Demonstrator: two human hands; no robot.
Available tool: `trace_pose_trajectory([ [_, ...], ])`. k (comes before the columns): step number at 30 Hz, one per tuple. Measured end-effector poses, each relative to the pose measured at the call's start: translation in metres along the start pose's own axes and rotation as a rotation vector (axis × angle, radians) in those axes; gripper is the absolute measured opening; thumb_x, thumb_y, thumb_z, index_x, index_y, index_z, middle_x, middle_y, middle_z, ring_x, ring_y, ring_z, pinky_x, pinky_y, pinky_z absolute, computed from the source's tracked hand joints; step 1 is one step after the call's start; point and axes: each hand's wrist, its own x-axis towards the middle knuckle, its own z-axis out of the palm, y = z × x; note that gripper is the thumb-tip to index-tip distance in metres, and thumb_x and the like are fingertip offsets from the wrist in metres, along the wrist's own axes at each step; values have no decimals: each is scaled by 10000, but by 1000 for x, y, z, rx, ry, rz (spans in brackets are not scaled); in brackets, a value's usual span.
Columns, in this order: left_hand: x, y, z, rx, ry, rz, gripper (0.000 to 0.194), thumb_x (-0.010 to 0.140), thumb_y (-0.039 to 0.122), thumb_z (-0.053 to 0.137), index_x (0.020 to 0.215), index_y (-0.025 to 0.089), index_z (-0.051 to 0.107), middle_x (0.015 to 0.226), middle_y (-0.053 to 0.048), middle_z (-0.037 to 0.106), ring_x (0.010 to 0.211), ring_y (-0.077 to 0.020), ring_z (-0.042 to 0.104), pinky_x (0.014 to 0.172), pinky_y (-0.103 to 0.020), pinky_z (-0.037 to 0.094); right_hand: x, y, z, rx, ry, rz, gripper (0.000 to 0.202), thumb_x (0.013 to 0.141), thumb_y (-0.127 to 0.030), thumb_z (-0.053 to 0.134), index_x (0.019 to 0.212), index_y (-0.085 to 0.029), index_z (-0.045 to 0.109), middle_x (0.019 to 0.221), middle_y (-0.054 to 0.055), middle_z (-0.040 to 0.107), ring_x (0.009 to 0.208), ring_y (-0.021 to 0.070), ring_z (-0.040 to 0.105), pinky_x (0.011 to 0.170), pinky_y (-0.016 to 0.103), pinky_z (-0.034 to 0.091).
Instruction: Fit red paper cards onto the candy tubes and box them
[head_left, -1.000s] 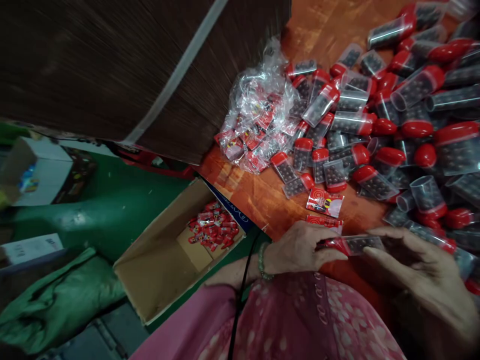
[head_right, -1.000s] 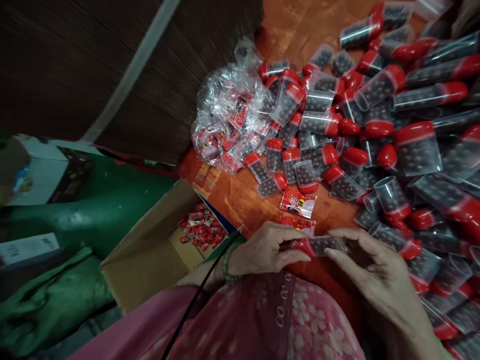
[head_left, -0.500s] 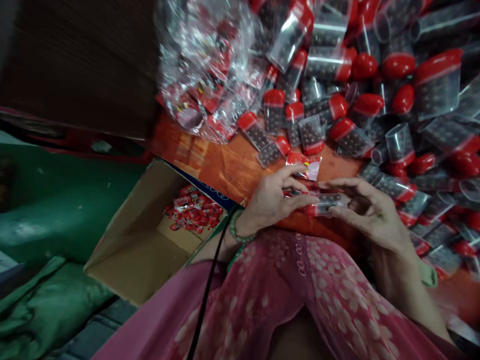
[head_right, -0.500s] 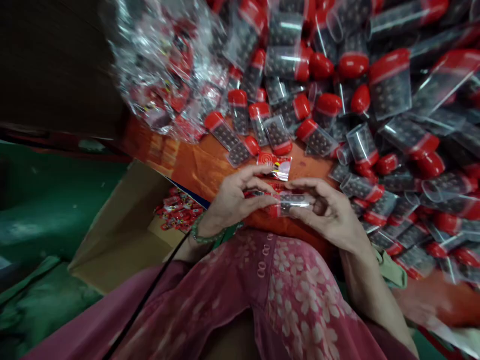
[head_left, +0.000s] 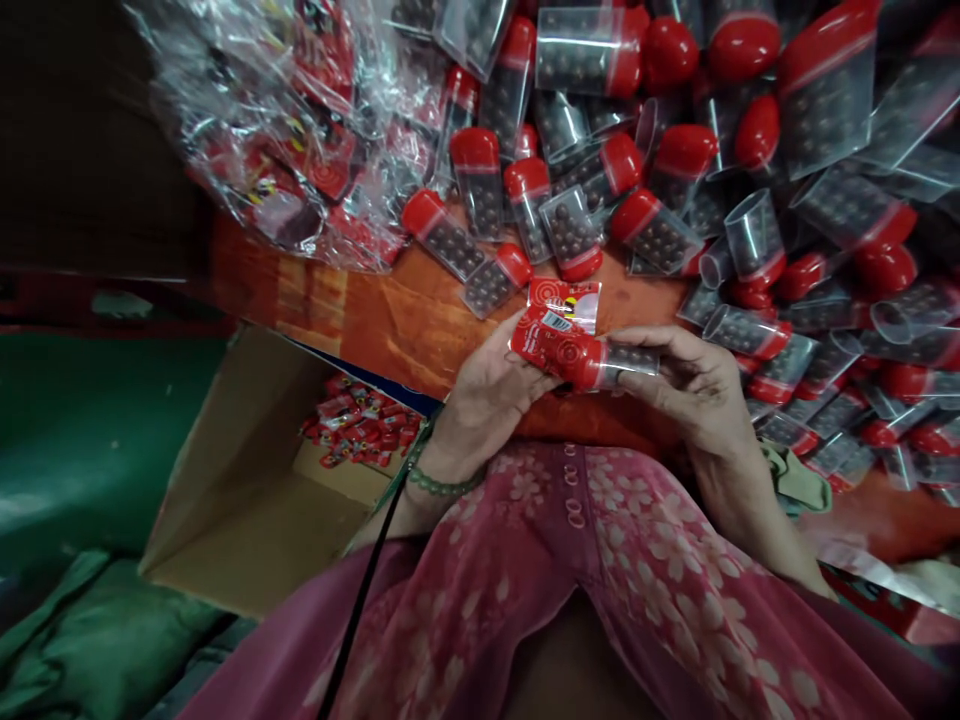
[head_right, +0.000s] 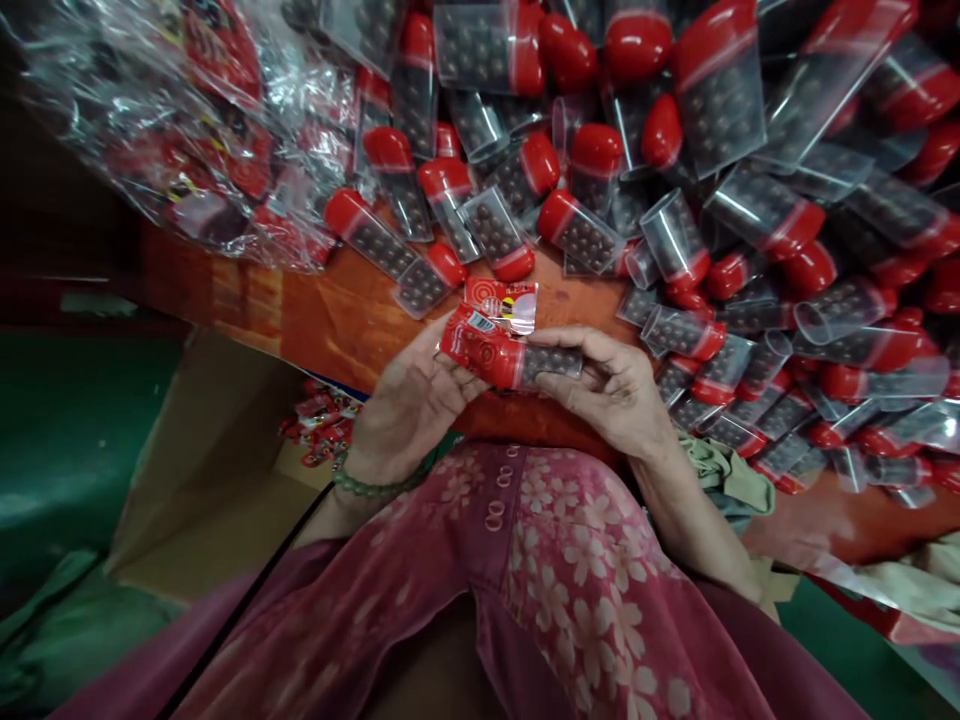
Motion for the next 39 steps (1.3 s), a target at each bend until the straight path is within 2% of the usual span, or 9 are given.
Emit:
trace_pose_trajectory([
  [5, 3, -8, 20, -50, 102, -23, 525, 724, 449, 888, 1145, 232, 660, 1062, -19, 775, 935, -145, 738, 919, -296, 590, -1, 3, 6, -95, 36, -61, 290, 849, -349, 793, 1114, -246, 738, 1004, 7, 806, 849, 151, 775, 789, 267, 647],
  [9, 6, -13, 25, 28, 162, 7, 367, 744, 444, 872, 944, 190, 699, 877, -5, 778, 791, -145, 736, 835, -299, 607, -4, 8, 13, -305, 103, -241, 290, 881, -320, 748, 1157, -239, 712, 1086, 41, 782, 965, 182, 752, 876, 323, 630],
  [13, 7, -16, 25, 13, 222, 33, 424, 729, 486, 874, 969, 188, 690, 852, -3, 775, 779, -145, 738, 827, -303, 608, -5, 22, 22, -442, 194, -459, 329, 920, -290, 689, 1247, -268, 658, 1134, 74, 754, 1059, 231, 717, 952, 425, 606],
  [17, 9, -17, 26, -29, 219, 52, 484, 679, 510, 901, 974, 190, 689, 812, 17, 771, 742, -122, 727, 815, -275, 607, -3, 29, 27, -390, 214, -434, 437, 938, -262, 669, 1366, -269, 580, 1170, 76, 721, 1063, 219, 697, 940, 409, 594],
  [22, 11, -18, 26, -18, 235, 51, 390, 716, 386, 897, 1011, 196, 726, 1005, -14, 814, 876, -128, 758, 869, -250, 601, 1, 20, 27, -448, 136, -473, 401, 935, -216, 656, 1330, -280, 638, 1112, 66, 701, 1008, 209, 660, 875, 393, 579],
  [25, 13, -18, 25, 7, 211, 71, 445, 697, 385, 906, 1066, 209, 733, 1100, -29, 809, 973, -166, 766, 914, -289, 609, 1, 14, 27, -459, 106, -452, 416, 941, -236, 643, 1355, -281, 633, 1064, 57, 696, 966, 204, 644, 849, 389, 567],
  [32, 20, -9, 25, -54, 103, 84, 427, 726, 587, 850, 898, 205, 765, 965, -37, 812, 1012, -226, 771, 967, -373, 615, 2, 13, 26, -455, 102, -458, 398, 983, -229, 578, 1374, -296, 611, 1110, 48, 689, 1000, 202, 634, 883, 395, 555],
  [35, 22, -2, 29, -65, 141, 63, 335, 768, 514, 846, 851, 195, 785, 937, -40, 809, 1017, -231, 772, 967, -364, 611, 4, 15, 26, -453, 85, -511, 405, 984, -190, 581, 1374, -299, 595, 1165, 52, 691, 1028, 199, 632, 900, 392, 550],
  [39, 24, -1, 33, -114, 244, 20, 388, 664, 555, 900, 752, 197, 779, 772, -15, 782, 898, -222, 779, 849, -348, 637, 6, 17, 28, -451, 119, -484, 355, 1007, -220, 546, 1349, -302, 598, 1179, 59, 687, 1029, 211, 634, 901, 416, 559],
])
